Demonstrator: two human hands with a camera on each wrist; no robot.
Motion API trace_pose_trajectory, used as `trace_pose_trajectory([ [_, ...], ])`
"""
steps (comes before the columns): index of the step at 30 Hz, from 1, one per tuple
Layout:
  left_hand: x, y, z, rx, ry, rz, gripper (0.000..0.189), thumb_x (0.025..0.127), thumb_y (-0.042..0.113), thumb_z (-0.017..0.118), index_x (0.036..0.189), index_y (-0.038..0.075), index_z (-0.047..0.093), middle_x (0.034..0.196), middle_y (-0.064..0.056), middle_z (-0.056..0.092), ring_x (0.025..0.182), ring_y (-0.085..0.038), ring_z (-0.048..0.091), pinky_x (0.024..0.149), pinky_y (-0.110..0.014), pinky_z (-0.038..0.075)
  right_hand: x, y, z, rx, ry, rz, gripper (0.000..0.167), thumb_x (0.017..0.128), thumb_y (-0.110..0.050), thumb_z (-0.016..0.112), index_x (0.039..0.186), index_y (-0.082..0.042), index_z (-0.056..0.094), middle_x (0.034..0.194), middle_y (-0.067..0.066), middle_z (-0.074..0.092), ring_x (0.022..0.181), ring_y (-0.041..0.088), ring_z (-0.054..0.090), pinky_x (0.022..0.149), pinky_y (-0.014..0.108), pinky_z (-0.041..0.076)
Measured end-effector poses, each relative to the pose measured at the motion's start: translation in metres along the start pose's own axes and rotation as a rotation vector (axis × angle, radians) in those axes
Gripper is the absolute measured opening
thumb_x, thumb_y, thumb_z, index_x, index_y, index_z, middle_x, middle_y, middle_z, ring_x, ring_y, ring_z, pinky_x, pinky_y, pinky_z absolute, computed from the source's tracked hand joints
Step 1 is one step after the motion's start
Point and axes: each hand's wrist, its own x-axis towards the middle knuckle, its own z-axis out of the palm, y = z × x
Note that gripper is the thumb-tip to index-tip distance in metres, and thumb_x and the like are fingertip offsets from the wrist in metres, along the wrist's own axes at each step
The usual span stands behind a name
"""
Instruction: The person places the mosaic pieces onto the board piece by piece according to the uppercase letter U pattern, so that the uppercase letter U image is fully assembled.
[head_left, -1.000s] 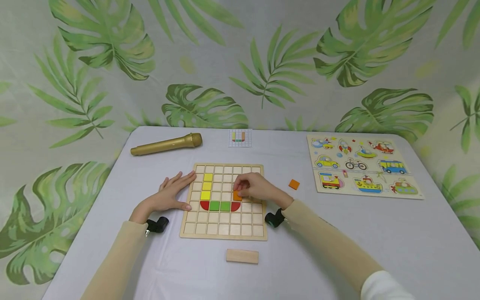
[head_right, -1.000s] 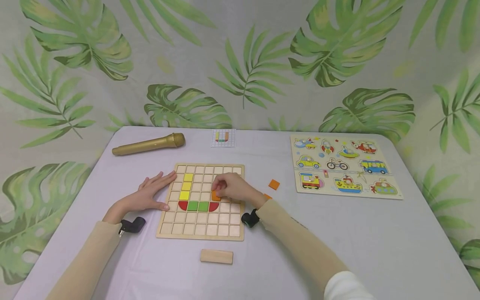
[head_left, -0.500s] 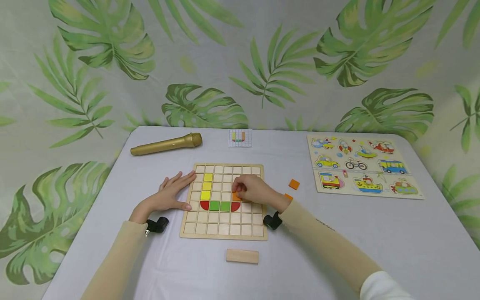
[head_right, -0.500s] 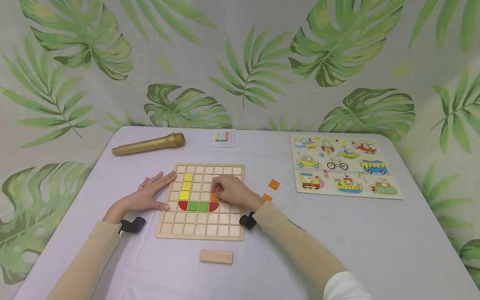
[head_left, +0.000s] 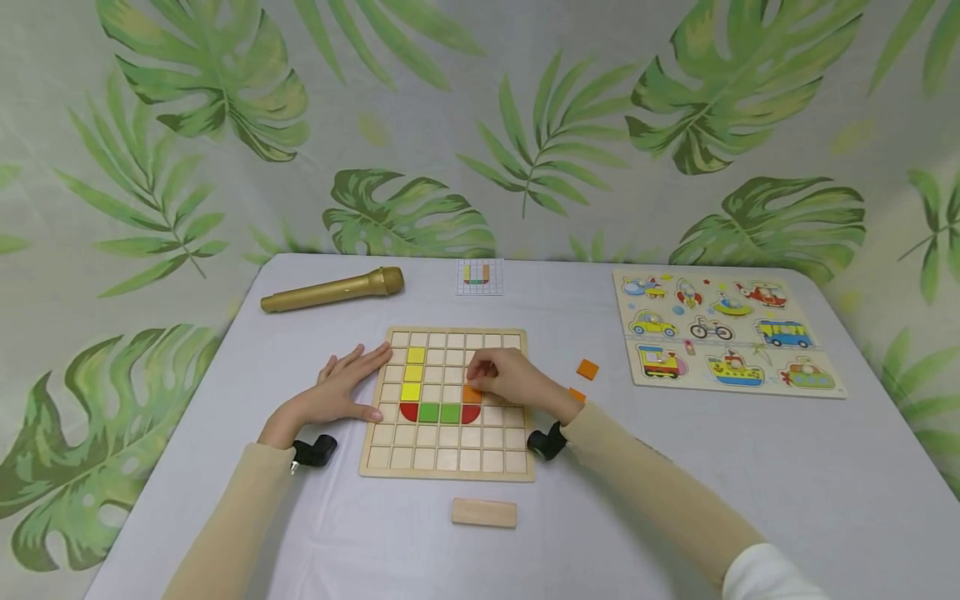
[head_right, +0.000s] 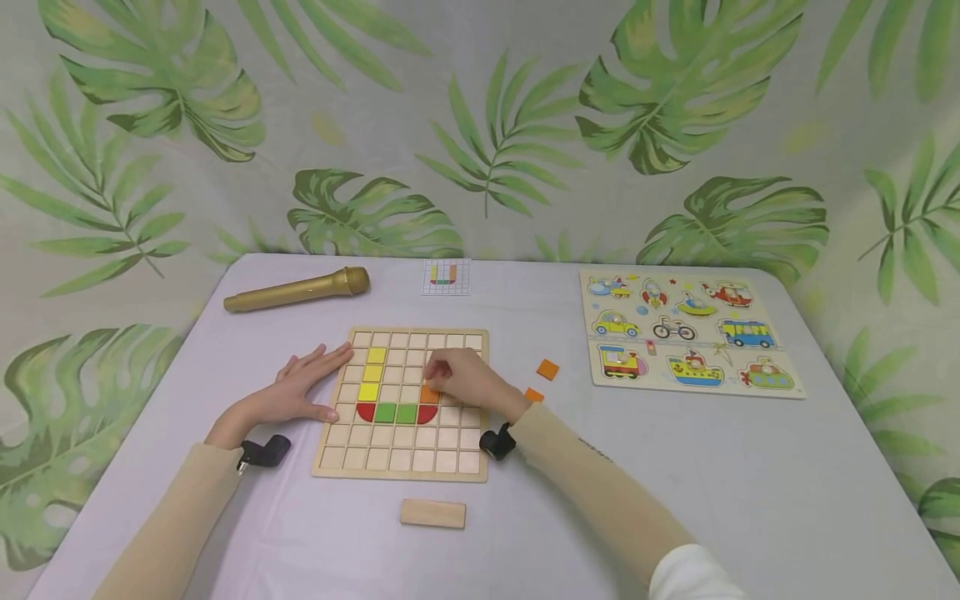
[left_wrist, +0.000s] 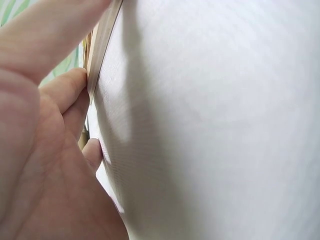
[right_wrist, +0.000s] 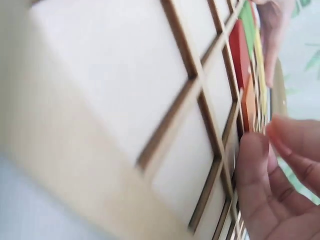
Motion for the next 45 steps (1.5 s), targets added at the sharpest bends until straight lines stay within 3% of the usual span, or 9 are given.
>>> trace_pose_trajectory([
  [7,0.000,-0.001,0.000,0.002,0.003,0.003,0.103,0.076,0.048,0.076,0.154,0.012,0.019,0.159,-0.008,0.012,0.143,-0.038,-0.003,0.106,-0.061,-0.010,-0.012,0.011,-0.017,0.238,-0.008,0.081,0.010,0.091,-0.006,0.064,0.099,0.000,0.065,0.084,0.005,0.061,0.068,0.022,0.058,0.063,0.030,0.052],
  [15,-0.001,0.000,0.000,-0.005,0.003,0.006,0.103,0.076,0.047,0.076,0.154,0.012,0.018,0.160,-0.007,0.011,0.143,-0.037,-0.002,0.106,-0.061,-0.011,-0.035,0.028,-0.035,0.398,-0.001,0.085,0.019,0.092,-0.005,0.062,0.106,0.008,0.061,0.093,0.013,0.063,0.075,0.023,0.055,0.066,0.030,0.049],
  [22,-0.001,0.001,0.000,-0.005,0.002,0.006,0.104,0.076,0.047,0.077,0.154,0.012,0.018,0.160,-0.007,0.011,0.143,-0.037,-0.002,0.106,-0.061,-0.010,-0.055,0.044,-0.051,0.390,0.025,0.118,0.021,0.092,-0.009,0.063,0.107,0.006,0.061,0.096,0.019,0.063,0.079,0.031,0.056,0.067,0.030,0.048],
  [32,0.000,-0.001,0.000,-0.009,0.005,0.010,0.103,0.076,0.047,0.076,0.154,0.012,0.019,0.159,-0.008,0.012,0.143,-0.038,-0.002,0.105,-0.062,-0.010,-0.082,0.066,-0.068,0.369,0.069,0.175,0.022,0.092,-0.011,0.064,0.107,0.005,0.061,0.100,0.019,0.063,0.086,0.025,0.058,0.072,0.026,0.048],
  [45,-0.002,0.000,0.000,-0.008,0.014,0.019,0.103,0.076,0.045,0.077,0.154,0.011,0.019,0.159,-0.009,0.013,0.143,-0.038,-0.001,0.105,-0.062,-0.010,-0.102,0.072,-0.076,0.337,0.106,0.221,0.021,0.091,-0.009,0.064,0.108,0.003,0.062,0.101,0.016,0.065,0.086,0.025,0.059,0.071,0.027,0.048],
])
